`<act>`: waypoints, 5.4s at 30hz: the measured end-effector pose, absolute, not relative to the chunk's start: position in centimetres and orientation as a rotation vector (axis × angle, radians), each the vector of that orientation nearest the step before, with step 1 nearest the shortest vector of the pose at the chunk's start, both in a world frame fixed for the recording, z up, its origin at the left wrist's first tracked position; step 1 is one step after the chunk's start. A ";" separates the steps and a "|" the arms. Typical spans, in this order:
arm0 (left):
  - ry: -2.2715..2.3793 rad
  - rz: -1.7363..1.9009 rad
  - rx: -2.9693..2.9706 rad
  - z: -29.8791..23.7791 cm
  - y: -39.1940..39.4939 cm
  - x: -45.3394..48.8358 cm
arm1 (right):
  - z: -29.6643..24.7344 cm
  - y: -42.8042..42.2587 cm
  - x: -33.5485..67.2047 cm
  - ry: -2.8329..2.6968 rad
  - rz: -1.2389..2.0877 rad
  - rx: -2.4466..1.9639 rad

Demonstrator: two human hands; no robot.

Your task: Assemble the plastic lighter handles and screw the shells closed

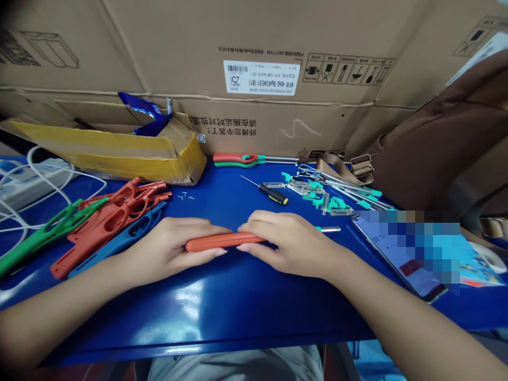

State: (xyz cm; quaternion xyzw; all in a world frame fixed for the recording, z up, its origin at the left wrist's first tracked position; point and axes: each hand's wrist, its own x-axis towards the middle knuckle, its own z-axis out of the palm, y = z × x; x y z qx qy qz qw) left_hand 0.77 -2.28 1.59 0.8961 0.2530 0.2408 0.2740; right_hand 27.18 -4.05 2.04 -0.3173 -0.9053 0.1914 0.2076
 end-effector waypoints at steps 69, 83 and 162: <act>1.002 0.411 2.415 0.8 -0.3 0.0 | -2.4 1.2 30.7 -2.174 0.088 -1.621; 1.059 0.284 2.708 0.4 -1.9 0.6 | -1.9 -1.3 25.8 -2.032 0.323 -1.350; 0.978 0.959 1.752 0.8 -3.0 2.1 | 2.1 -2.2 26.9 -1.137 0.772 -0.889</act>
